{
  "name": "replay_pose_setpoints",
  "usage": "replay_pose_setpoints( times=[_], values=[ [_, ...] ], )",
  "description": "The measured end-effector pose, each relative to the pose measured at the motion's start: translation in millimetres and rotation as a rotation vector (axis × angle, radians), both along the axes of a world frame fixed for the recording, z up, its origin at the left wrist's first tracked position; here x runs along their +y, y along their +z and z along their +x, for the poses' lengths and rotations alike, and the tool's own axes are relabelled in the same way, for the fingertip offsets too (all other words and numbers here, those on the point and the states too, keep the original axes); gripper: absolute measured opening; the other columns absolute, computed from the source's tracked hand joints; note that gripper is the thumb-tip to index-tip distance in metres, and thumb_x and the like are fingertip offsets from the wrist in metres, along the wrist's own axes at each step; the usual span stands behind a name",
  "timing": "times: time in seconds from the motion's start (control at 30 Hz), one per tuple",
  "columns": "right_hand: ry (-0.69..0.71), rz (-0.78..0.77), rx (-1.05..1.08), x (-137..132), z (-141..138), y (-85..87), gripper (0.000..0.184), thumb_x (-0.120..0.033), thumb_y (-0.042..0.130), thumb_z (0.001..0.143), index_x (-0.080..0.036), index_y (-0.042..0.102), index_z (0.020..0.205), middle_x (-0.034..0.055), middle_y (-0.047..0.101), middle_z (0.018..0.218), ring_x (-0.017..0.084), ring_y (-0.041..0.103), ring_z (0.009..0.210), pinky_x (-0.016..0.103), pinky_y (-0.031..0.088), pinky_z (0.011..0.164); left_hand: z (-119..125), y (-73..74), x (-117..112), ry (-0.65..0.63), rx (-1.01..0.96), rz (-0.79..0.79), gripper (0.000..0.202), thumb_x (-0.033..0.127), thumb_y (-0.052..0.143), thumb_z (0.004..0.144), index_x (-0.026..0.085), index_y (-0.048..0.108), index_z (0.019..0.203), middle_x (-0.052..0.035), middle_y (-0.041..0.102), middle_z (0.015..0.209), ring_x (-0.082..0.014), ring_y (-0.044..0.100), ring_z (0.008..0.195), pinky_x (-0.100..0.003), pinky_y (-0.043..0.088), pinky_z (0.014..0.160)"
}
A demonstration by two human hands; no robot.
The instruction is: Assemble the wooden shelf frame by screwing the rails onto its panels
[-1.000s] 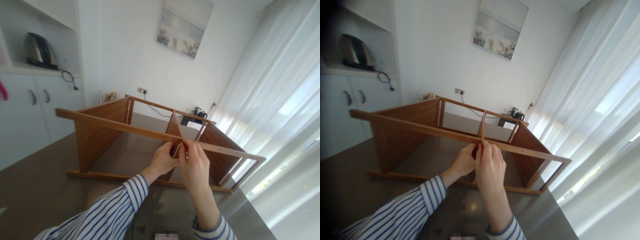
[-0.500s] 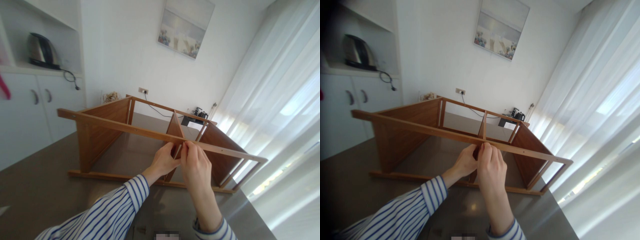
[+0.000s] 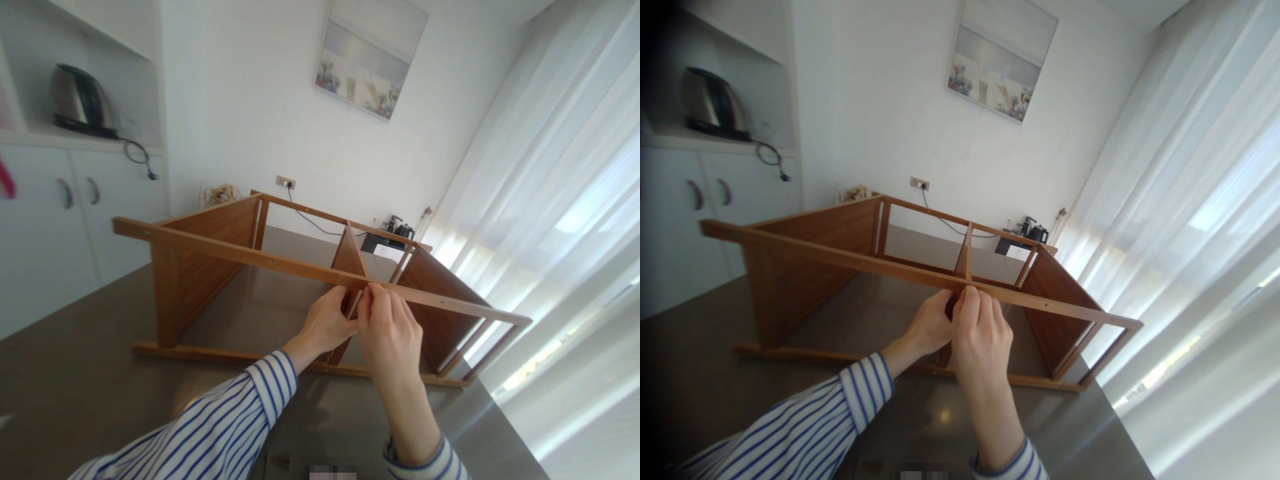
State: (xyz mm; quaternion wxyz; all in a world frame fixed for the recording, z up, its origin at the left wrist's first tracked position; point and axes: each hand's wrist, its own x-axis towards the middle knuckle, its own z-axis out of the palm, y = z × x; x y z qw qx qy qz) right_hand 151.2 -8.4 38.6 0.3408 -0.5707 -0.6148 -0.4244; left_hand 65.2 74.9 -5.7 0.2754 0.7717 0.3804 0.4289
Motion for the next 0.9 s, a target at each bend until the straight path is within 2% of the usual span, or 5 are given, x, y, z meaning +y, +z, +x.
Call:
replay_pose_setpoints(
  times=[0.23,0.7,0.9],
  values=[
    [-0.011,-0.003,0.074,0,0,0.8,0.021,-0.024,0.042,0.095,-0.015,0.061,0.094,0.0084,0.066,0.076,0.018,0.063,0.076,0.028,0.049,0.067,1,-0.6,0,0.003,0.002,0.002,0.03,0.046,0.065,0.072,0.02,0.058,0.084,-0.0044,0.065,0.081,-0.0202,0.061,0.074,-0.028,0.042,0.063],
    [0.032,-0.047,0.063,-6,-2,2.7,0.02,-0.018,0.039,0.096,-0.016,0.059,0.093,0.0086,0.067,0.081,0.017,0.063,0.072,0.028,0.049,0.064,0,1.4,-2,0.011,-0.008,-0.028,0.032,0.046,0.067,0.071,0.02,0.058,0.085,-0.0042,0.065,0.078,-0.0208,0.061,0.074,-0.028,0.042,0.063],
    [0.068,-0.061,0.117,-15,-2,5.9,0.018,-0.02,0.044,0.094,-0.016,0.061,0.09,0.0076,0.069,0.08,0.017,0.064,0.067,0.027,0.048,0.062,1,-2.3,1,0.002,0.027,-0.002,0.035,0.051,0.063,0.073,0.019,0.056,0.087,-0.0041,0.064,0.08,-0.0192,0.06,0.07,-0.027,0.04,0.06]
  ],
)
